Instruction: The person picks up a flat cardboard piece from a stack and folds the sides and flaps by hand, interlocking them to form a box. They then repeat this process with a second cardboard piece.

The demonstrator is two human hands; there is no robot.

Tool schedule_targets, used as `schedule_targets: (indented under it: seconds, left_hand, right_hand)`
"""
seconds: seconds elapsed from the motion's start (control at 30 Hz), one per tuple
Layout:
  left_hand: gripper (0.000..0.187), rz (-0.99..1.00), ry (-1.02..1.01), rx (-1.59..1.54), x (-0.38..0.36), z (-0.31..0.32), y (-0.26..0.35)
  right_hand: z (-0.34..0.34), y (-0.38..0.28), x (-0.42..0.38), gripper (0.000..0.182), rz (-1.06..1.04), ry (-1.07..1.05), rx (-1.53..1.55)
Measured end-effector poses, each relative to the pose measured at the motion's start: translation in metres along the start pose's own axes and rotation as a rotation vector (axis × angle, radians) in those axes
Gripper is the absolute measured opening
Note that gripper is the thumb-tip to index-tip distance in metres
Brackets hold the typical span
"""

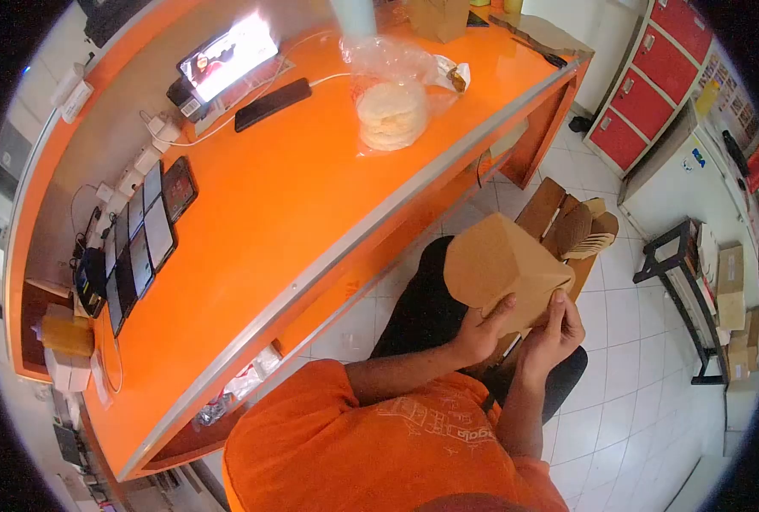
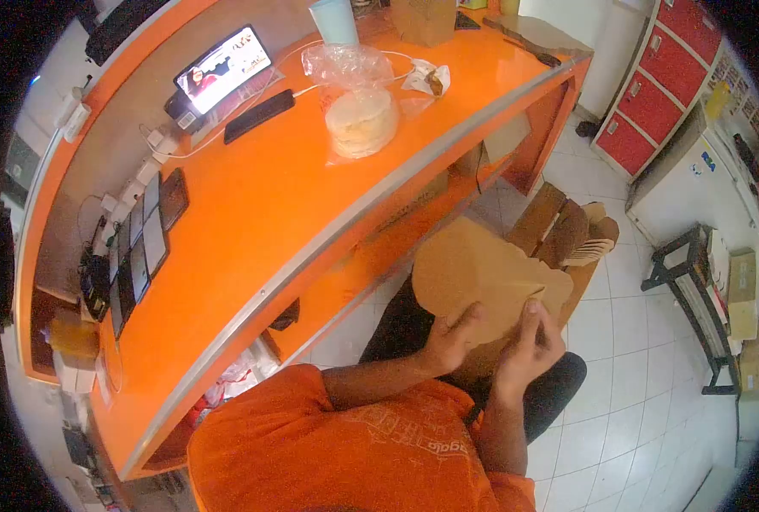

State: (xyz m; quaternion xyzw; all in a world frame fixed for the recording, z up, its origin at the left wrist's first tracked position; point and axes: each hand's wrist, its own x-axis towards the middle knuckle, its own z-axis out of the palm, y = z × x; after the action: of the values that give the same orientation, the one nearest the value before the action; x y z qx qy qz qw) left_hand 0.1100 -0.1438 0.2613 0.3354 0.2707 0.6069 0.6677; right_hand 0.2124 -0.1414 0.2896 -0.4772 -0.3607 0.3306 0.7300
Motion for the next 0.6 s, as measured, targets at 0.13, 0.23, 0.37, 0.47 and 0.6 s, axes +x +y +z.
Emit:
schedule_targets:
  seconds: [0.13,0.23,0.37,0.47,0.6]
  left_hand:
    - [0.030,0.086,0.032,0.179,0.001,-0.001,-0.008]
    - [0.030,0.178,-0.021,0.249,0.001,-0.001,-0.013]
    - [0.029,0.030,-0.018,0.159,0.010,-0.004,0.001]
    - [0.031,-0.039,-0.101,0.185,0.016,-0.020,0.009]
    - [0.037,-0.094,-0.277,0.347,0.013,-0.037,0.008]
  right_hand:
    - [0.012,-0.012,0.003,0.017,-0.108,0.106,-0.148]
    - [0.014,-0.014,0.009,0.019,-0.150,0.094,-0.148]
    - [0.013,-0.011,0.019,0.025,-0.155,-0.003,-0.223]
    - [-0.006,-0.006,0.024,0.028,-0.067,-0.158,-0.333]
    - [-0.043,0.008,0.024,0.041,-0.173,-0.340,-0.474]
